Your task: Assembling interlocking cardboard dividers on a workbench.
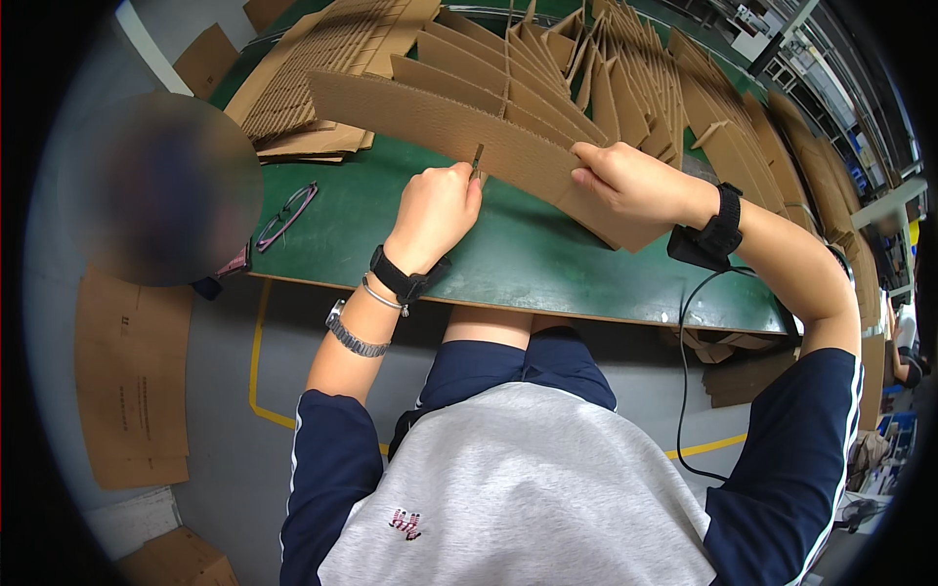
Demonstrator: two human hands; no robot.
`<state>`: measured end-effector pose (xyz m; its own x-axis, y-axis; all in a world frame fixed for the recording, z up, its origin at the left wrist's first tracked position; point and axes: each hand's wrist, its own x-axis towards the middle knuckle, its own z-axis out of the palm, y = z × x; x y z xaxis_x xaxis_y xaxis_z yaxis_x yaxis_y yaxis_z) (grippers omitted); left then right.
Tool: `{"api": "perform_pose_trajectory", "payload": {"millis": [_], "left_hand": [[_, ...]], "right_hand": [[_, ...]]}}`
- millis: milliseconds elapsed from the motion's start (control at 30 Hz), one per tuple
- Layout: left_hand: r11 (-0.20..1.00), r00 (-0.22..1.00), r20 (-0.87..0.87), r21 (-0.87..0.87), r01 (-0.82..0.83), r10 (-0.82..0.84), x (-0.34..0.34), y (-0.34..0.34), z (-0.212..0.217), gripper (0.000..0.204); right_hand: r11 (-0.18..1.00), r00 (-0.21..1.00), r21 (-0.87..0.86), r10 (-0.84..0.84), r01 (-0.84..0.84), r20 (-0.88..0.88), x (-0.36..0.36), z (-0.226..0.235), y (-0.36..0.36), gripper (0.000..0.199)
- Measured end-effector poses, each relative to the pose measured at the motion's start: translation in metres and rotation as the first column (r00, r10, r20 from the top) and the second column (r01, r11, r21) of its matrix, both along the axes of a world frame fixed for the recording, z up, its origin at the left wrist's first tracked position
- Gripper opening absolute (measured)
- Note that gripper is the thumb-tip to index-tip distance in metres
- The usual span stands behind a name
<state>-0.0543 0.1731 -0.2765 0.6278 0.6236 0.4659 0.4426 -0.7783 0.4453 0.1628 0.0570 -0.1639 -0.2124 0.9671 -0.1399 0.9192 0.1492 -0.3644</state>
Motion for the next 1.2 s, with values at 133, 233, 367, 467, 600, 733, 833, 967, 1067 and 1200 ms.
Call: {"api": "perform_pose_trajectory", "payload": {"millis": [133,233,367,467,600,733,833,967,1067,1200], "left_hand": [[1.000,1.000,0.007,0.007,0.006,-0.006,-0.001,-0.001,0.001,0.017],[1.000,1.000,0.004,0.005,0.010,-0.010,0.000,0.000,0.001,0.017],[1.000,1.000,0.021,-0.003,0.014,-0.014,0.002,0.000,0.000,0.017],[1.000,1.000,0.024,-0.019,0.013,-0.012,0.001,0.000,0.001,0.016],[1.000,0.999,0.030,0.001,0.017,-0.017,0.001,0.000,0.000,0.016],[0.999,0.999,0.006,0.027,0.037,-0.037,0.001,-0.001,0.000,0.016],[0.996,0.998,-0.002,0.051,0.067,-0.067,-0.003,0.000,-0.001,0.016],[0.992,0.993,-0.025,0.052,0.117,-0.116,-0.001,0.003,-0.004,0.015],[0.987,0.988,-0.039,0.057,0.149,-0.146,0.002,-0.003,0.014,0.015],[0.987,0.987,-0.021,-0.019,0.160,-0.160,-0.001,0.005,0.014,0.015]], "right_hand": [[1.000,0.999,0.006,-0.011,0.011,-0.050,0.006,-0.004,0.002,0.021],[1.000,0.998,-0.012,0.014,-0.015,-0.054,0.009,-0.004,0.002,0.021],[1.000,0.999,0.009,0.021,-0.020,-0.046,0.012,-0.005,0.002,0.021],[0.999,0.998,-0.011,0.048,-0.048,-0.031,0.010,-0.009,0.001,0.021],[0.994,0.993,-0.037,0.104,-0.102,0.054,0.006,-0.016,0.002,0.022],[0.992,0.987,-0.031,0.125,-0.123,0.102,0.002,-0.032,0.003,0.022],[0.989,0.981,-0.009,0.145,-0.145,0.128,-0.003,-0.029,0.007,0.022],[0.975,0.962,-0.131,0.200,-0.178,0.187,-0.003,-0.037,0.016,0.019],[0.959,0.928,-0.176,0.264,-0.223,0.262,-0.005,-0.034,0.012,0.026],[0.920,0.920,-0.345,0.288,-0.188,0.266,-0.004,-0.037,0.038,0.034]]}}
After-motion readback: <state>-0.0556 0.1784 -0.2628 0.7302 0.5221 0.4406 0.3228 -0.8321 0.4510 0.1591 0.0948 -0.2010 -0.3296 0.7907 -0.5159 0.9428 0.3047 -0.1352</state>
